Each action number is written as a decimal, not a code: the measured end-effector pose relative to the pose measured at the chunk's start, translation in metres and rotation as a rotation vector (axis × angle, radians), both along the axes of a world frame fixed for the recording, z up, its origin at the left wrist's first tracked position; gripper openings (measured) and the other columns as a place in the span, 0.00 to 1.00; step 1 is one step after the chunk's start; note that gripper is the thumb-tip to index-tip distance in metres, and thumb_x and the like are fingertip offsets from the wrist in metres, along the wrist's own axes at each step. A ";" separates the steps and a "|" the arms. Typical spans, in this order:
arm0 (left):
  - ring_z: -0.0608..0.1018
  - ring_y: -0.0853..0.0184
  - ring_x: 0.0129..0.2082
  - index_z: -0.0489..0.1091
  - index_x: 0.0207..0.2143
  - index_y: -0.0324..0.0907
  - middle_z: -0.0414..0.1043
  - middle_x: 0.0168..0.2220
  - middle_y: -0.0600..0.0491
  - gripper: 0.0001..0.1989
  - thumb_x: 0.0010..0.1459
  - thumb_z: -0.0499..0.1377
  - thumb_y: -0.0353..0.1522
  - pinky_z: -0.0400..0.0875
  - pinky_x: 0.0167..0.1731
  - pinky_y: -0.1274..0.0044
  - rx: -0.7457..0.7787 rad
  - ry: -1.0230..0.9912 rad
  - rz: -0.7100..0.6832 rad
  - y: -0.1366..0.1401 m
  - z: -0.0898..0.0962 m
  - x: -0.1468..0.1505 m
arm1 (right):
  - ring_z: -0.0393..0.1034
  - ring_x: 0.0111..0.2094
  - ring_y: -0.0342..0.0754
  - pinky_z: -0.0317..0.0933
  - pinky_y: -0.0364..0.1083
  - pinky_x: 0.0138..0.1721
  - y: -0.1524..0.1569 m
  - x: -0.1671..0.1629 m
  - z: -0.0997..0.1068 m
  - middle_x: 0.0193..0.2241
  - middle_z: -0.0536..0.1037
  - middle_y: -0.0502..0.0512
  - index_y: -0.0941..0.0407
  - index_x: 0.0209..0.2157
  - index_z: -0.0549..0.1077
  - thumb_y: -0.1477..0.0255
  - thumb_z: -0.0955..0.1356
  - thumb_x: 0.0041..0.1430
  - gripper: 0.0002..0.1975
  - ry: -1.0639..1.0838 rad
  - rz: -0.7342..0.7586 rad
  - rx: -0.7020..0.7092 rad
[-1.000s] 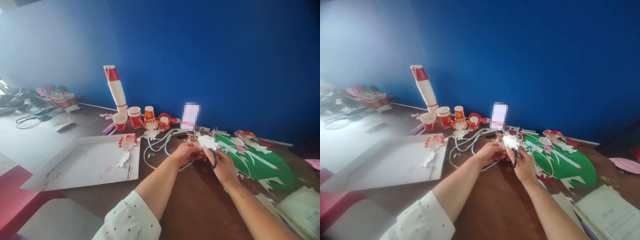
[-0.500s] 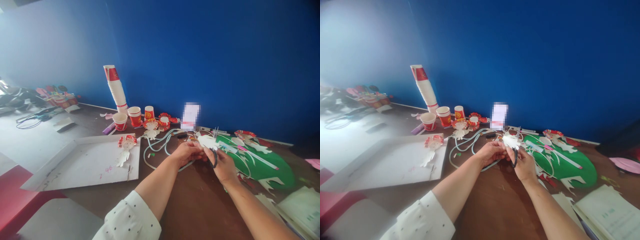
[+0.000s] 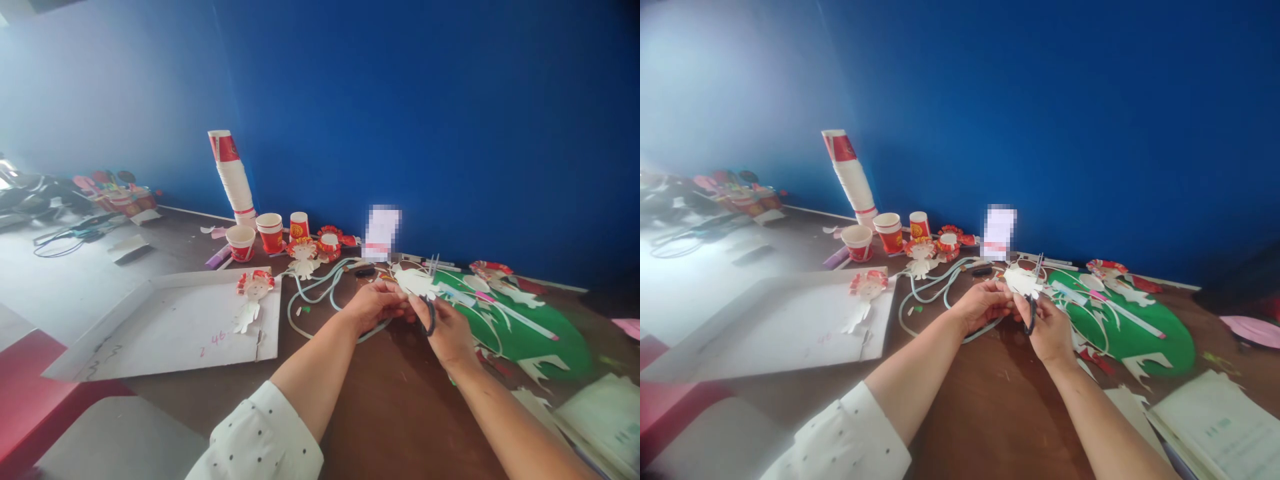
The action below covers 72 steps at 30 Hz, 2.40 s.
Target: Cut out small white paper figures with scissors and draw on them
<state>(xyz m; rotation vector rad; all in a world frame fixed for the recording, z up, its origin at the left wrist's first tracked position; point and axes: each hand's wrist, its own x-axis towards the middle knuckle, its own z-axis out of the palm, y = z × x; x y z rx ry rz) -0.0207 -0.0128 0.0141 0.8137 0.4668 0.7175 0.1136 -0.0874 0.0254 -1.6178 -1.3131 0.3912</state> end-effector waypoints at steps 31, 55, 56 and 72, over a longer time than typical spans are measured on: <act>0.75 0.71 0.25 0.69 0.27 0.36 0.71 0.24 0.52 0.17 0.37 0.72 0.33 0.67 0.32 0.77 -0.004 0.009 -0.020 0.002 -0.003 0.001 | 0.69 0.22 0.48 0.60 0.44 0.25 -0.002 -0.004 0.003 0.18 0.75 0.52 0.56 0.26 0.76 0.51 0.67 0.51 0.21 -0.007 -0.005 0.012; 0.75 0.70 0.29 0.67 0.27 0.37 0.71 0.26 0.53 0.16 0.39 0.71 0.33 0.68 0.34 0.76 0.043 0.109 0.079 0.004 -0.001 0.000 | 0.73 0.36 0.53 0.64 0.49 0.40 0.007 0.006 -0.001 0.34 0.79 0.55 0.56 0.47 0.74 0.58 0.71 0.49 0.25 0.211 -0.113 0.074; 0.75 0.70 0.29 0.67 0.27 0.37 0.72 0.26 0.52 0.17 0.38 0.71 0.33 0.68 0.34 0.76 0.052 0.118 0.066 0.004 -0.001 0.000 | 0.73 0.37 0.53 0.64 0.49 0.41 0.007 0.007 -0.002 0.35 0.79 0.55 0.56 0.47 0.74 0.59 0.72 0.48 0.26 0.238 -0.103 0.067; 0.76 0.70 0.32 0.75 0.33 0.35 0.76 0.34 0.48 0.20 0.36 0.73 0.34 0.68 0.35 0.77 0.069 0.091 -0.024 0.004 -0.005 0.000 | 0.73 0.35 0.52 0.64 0.49 0.39 0.012 0.011 -0.019 0.34 0.80 0.54 0.56 0.45 0.74 0.63 0.74 0.45 0.24 0.361 -0.145 0.096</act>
